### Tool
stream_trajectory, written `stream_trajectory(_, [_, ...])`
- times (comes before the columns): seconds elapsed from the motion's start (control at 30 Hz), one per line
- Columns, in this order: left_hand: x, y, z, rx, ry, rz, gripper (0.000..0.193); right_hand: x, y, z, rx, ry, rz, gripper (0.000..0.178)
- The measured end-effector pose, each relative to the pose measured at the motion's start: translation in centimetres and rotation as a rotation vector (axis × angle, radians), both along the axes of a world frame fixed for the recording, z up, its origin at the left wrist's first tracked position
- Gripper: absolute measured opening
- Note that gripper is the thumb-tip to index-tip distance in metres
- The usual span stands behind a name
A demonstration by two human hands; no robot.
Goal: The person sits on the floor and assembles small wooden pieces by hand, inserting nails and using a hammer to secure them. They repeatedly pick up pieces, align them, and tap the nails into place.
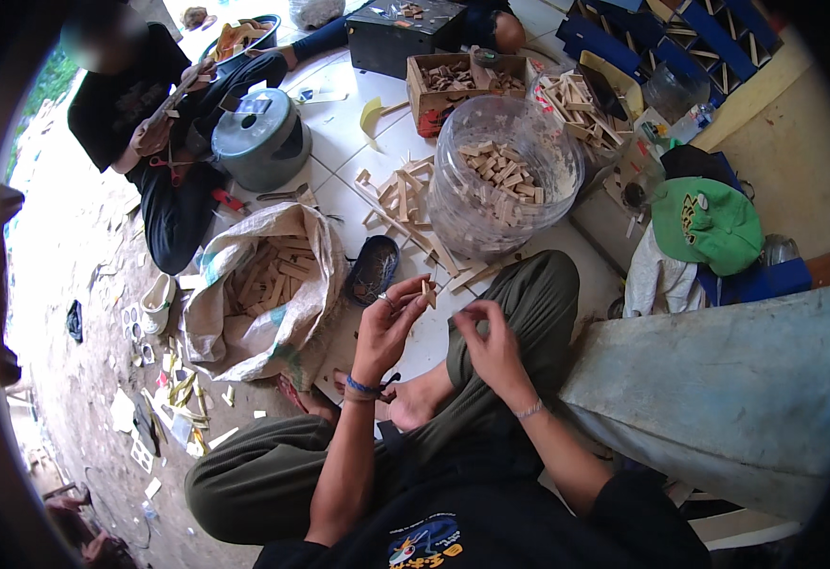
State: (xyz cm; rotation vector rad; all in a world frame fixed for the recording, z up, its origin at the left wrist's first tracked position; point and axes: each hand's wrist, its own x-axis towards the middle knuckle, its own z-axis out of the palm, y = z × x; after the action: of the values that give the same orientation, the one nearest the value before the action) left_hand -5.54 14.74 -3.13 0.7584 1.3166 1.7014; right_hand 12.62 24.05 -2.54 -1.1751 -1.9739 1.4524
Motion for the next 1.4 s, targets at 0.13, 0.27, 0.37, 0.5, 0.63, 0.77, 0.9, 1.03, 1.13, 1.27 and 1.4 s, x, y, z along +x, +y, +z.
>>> stream_trajectory(0.13, [0.3, -0.7, 2.7, 0.085, 0.135, 0.099, 0.038, 7.4, -0.8, 0.6, 0.596, -0.481, 0.075, 0.042])
stream_trajectory(0.27, [1.6, -3.2, 3.6, -0.005, -0.01, 0.186, 0.036, 9.8, -1.8, -0.5, 0.473, -0.604, 0.141, 0.033])
stream_trajectory(0.37, [1.6, -4.5, 2.9, -0.118, 0.138, 0.198, 0.036, 7.7, -1.2, 0.4, 0.455, -0.481, 0.2, 0.025])
stream_trajectory(0.5, [1.0, -5.2, 2.2, -0.143, 0.475, 0.214, 0.032, 3.5, -1.6, 4.0, 0.347, -0.316, 0.359, 0.028])
stream_trajectory(0.63, [0.8, -5.7, 2.3, -0.152, 0.566, 0.207, 0.033, 0.5, -2.9, 6.0, 0.249, -0.286, 0.433, 0.03])
stream_trajectory(0.77, [0.9, -5.8, 2.1, -0.151, 0.679, 0.199, 0.036, -0.4, -3.1, 5.9, 0.228, -0.273, 0.474, 0.03])
stream_trajectory(0.9, [1.3, -5.5, 1.4, -0.174, 0.721, 0.198, 0.037, -0.2, -2.9, 5.6, 0.201, -0.327, 0.492, 0.03])
stream_trajectory(1.03, [1.4, -5.5, 1.0, -0.2, 0.686, 0.162, 0.041, -0.1, -3.1, 5.5, 0.221, -0.347, 0.47, 0.03])
stream_trajectory(1.13, [1.4, -5.5, 0.8, -0.196, 0.694, 0.159, 0.04, -0.1, -2.9, 5.4, 0.229, -0.356, 0.489, 0.03])
stream_trajectory(1.27, [1.0, -5.6, 0.5, -0.176, 0.777, 0.139, 0.04, 0.1, -2.6, 5.5, 0.211, -0.342, 0.528, 0.029])
stream_trajectory(1.4, [0.9, -5.6, 0.3, -0.171, 0.667, 0.115, 0.039, 0.4, -2.5, 6.0, 0.182, -0.267, 0.531, 0.029])
